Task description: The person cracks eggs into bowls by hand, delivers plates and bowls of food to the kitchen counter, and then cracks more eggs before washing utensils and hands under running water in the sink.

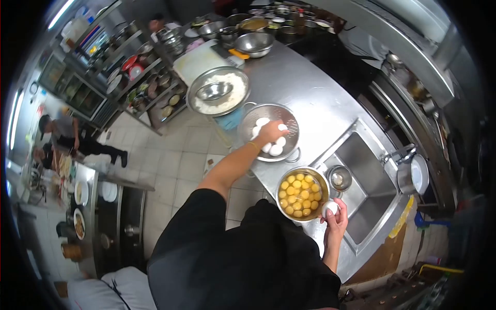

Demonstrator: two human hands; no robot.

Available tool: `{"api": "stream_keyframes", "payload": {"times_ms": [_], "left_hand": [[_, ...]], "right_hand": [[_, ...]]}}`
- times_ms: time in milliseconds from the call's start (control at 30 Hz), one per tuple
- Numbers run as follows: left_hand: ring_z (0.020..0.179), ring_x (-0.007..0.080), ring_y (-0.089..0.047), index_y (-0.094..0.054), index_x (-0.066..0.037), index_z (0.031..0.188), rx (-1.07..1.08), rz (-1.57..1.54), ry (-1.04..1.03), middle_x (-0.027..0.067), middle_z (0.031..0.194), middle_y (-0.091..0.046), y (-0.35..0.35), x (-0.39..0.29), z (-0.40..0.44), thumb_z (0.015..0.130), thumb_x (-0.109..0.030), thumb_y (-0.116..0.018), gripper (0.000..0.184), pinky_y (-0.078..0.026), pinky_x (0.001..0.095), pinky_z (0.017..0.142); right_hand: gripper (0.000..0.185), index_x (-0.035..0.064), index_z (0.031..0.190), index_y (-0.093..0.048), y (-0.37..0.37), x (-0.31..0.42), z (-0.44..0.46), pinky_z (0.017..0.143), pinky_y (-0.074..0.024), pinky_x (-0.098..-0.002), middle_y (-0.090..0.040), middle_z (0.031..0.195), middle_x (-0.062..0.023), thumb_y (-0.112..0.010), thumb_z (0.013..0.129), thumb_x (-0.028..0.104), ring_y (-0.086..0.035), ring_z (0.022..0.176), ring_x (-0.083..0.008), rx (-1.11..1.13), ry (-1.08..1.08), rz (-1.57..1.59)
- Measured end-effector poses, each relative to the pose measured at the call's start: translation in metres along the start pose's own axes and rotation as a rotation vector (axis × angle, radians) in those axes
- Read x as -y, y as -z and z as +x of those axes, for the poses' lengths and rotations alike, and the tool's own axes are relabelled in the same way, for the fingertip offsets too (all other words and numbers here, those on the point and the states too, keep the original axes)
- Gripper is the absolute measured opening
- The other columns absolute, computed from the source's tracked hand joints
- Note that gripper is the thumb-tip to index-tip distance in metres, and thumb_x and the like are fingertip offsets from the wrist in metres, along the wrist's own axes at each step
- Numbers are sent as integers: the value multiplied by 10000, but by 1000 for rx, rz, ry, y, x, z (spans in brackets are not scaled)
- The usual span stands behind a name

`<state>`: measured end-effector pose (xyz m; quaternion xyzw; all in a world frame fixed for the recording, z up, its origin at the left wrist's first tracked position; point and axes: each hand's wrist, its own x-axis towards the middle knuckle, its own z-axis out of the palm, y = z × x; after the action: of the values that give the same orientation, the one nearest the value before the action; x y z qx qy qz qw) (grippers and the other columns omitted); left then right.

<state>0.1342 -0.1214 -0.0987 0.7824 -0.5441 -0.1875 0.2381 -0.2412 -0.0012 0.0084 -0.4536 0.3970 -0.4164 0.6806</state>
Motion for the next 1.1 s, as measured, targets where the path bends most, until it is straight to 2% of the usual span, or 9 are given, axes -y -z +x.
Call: {"api": "stream_keyframes", "payload": {"times_ms": [167, 267, 367, 600, 667, 800, 867, 933, 1100], "left_hand": [[725, 189, -570, -543, -78, 1135, 137, -1323, 222, 60, 857, -575, 54, -22, 4, 930, -468, -470, 447, -497, 317, 635], [756, 188, -567, -514, -85, 1160, 390, -1846, -9, 85, 868, -550, 88, -57, -45, 941, -504, -399, 487, -496, 320, 631], [781, 202, -578, -505, -92, 1162, 535, -1974, 181, 118, 921, -574, 73, -81, -97, 955, -477, -366, 458, -511, 330, 637], [734, 93, -553, -437, -85, 1274, 542, -1367, 66, 27, 1002, -540, 22, -143, -194, 857, -67, -591, 445, -481, 216, 654], [769, 107, -571, -452, -74, 1275, 424, -1182, -43, 39, 1024, -562, 13, -152, -205, 831, -38, -601, 469, -485, 226, 691], [905, 156, -613, -521, -43, 1245, 166, -719, -209, 84, 1085, -623, 14, -174, -227, 772, -18, -649, 490, -483, 262, 801], [982, 168, -611, -562, -28, 1202, 225, -740, -97, 103, 1089, -642, 19, -183, -232, 755, -21, -669, 460, -471, 278, 853], [978, 167, -611, -554, -29, 1212, 189, -586, -109, 106, 1080, -642, 7, -176, -234, 750, -15, -668, 477, -471, 270, 858], [997, 158, -600, -545, -36, 1229, 202, -708, -100, 96, 1119, -625, 3, -164, -237, 749, -10, -665, 496, -463, 270, 880]], "right_hand": [[398, 16, 1234, -463, 11, 4, 3, 538, -412, -231, -603, 865, -90, -509, 934, 274, -544, 606, -135, -54, -26, 165], [426, 20, 1269, -444, 18, 4, 7, 540, -412, -231, -598, 872, -87, -499, 942, 288, -544, 613, -134, -17, -95, 267], [469, 23, 1325, -400, 16, 5, 6, 559, -423, -231, -576, 904, -71, -521, 922, 231, -542, 638, -123, 59, -107, 266], [559, 15, 1258, -487, 11, 8, 6, 695, -480, -258, -583, 1059, -94, -708, 744, 16, -600, 848, -175, 168, 174, -329], [596, 29, 1239, -495, 8, 32, 3, 720, -490, -273, -586, 1094, -133, -738, 695, 18, -601, 888, -217, 216, 628, -762], [491, 45, 1130, -581, -8, 52, -1, 736, -502, -318, -598, 1052, -186, -760, 673, 44, -612, 850, -290, 77, 1188, -560], [426, 44, 1089, -611, -7, 27, 9, 748, -505, -340, -606, 1034, -189, -749, 686, 39, -618, 869, -297, 79, 1209, -545], [419, 34, 1104, -607, -1, 7, 17, 769, -504, -352, -608, 1053, -173, -720, 701, 11, -612, 930, -308, 271, 873, -750], [456, -41, 1280, -423, 3, 12, 5, 671, -472, -257, -612, 928, -140, -557, 876, 121, -578, 723, -160, -6, 371, -104]]}}
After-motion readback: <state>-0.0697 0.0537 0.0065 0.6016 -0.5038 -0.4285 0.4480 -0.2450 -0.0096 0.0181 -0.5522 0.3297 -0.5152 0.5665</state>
